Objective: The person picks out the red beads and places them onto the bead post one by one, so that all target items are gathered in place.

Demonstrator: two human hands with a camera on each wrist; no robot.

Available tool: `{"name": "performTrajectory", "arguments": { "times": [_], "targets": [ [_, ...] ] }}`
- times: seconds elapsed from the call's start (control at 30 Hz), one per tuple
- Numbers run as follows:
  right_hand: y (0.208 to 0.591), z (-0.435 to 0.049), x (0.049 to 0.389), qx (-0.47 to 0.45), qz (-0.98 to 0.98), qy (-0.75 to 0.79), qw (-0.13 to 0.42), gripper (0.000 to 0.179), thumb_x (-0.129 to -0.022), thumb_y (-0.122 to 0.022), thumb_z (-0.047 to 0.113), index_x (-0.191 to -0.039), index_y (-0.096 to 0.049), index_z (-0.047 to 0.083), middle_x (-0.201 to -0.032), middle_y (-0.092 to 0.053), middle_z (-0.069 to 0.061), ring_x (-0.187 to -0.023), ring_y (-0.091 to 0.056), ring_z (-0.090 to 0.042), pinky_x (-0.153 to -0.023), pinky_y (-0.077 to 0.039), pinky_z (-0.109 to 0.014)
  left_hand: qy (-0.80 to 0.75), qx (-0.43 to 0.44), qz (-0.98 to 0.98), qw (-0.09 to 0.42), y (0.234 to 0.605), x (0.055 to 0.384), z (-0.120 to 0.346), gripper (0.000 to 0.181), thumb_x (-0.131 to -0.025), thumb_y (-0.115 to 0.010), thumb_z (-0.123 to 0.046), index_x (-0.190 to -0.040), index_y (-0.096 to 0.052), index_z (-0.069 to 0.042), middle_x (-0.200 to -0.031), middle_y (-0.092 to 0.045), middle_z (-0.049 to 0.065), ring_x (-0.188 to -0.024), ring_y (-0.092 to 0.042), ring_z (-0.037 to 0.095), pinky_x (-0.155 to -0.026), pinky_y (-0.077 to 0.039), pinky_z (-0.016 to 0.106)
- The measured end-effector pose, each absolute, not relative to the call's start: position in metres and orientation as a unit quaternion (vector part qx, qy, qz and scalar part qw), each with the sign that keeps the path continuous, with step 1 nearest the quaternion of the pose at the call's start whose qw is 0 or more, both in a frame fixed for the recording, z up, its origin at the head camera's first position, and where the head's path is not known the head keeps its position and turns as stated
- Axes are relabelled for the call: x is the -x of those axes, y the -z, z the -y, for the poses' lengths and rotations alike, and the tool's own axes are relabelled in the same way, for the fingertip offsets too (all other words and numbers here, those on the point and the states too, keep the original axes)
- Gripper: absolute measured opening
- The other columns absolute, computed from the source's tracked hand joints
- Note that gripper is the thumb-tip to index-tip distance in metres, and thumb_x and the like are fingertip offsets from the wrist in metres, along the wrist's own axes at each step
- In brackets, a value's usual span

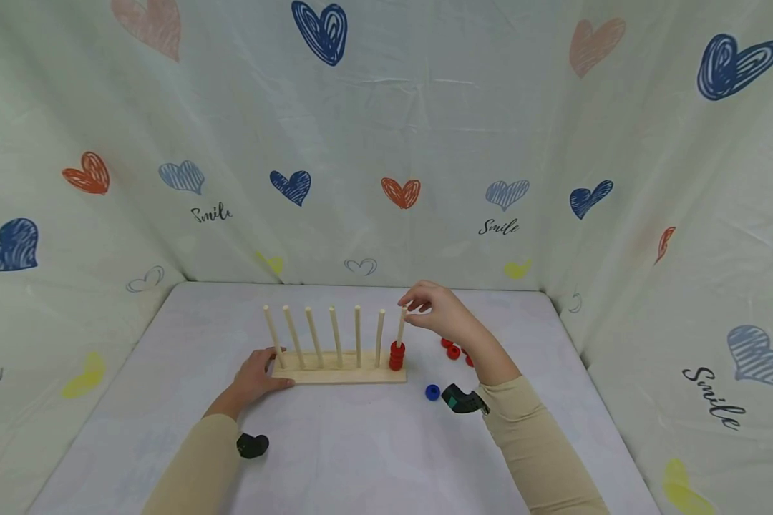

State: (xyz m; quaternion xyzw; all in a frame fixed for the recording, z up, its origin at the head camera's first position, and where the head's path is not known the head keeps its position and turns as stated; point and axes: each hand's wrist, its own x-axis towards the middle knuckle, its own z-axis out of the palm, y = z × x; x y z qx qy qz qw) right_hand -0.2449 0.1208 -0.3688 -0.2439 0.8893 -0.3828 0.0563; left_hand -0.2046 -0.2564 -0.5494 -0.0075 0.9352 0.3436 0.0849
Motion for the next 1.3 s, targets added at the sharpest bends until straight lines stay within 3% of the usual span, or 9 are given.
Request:
{"name": "performTrajectory", "arguments": {
  "times": [0.43, 0.8, 1.3],
  "targets": [
    [0.372, -0.129, 0.241, 0.236, -0.885, 0.397, 0.055, 0.026, -0.086, -0.073, 0.003, -0.112, -0.068, 0.006, -0.11, -0.062, -0.004, -0.104, -0.061, -0.026, -0.091, -0.051, -0.039, -0.348, 0.007, -0.933, 0.087, 0.548, 0.204, 0.256, 0.082, -0.075, -0.085, -0.032, -0.137, -0.045, 0.005, -0.133, -0.044, 0.031, -0.122, -0.042, 0.046, -0.101, -0.034, 0.06],
    [0.378, -0.141, 0.24, 0.231, -0.888, 0.393, 0.057, 0.026, -0.086, -0.073, 0.004, -0.112, -0.068, 0.006, -0.114, -0.062, -0.009, -0.103, -0.062, -0.024, -0.09, -0.051, -0.039, -0.343, -0.008, -0.936, 0.08, 0.546, 0.203, 0.256, 0.08, -0.075, -0.085, -0.032, -0.135, -0.047, 0.006, -0.13, -0.046, 0.03, -0.119, -0.044, 0.044, -0.1, -0.036, 0.058],
    [0.4, -0.155, 0.238, 0.16, -0.906, 0.386, 0.073, 0.025, -0.087, -0.073, 0.007, -0.111, -0.068, 0.01, -0.109, -0.063, -0.002, -0.101, -0.061, -0.026, -0.081, -0.055, -0.035, -0.34, -0.006, -0.937, 0.081, 0.548, 0.205, 0.255, 0.08, -0.076, -0.085, -0.031, -0.135, -0.047, 0.006, -0.131, -0.046, 0.031, -0.12, -0.043, 0.045, -0.1, -0.036, 0.059]
  ]
}}
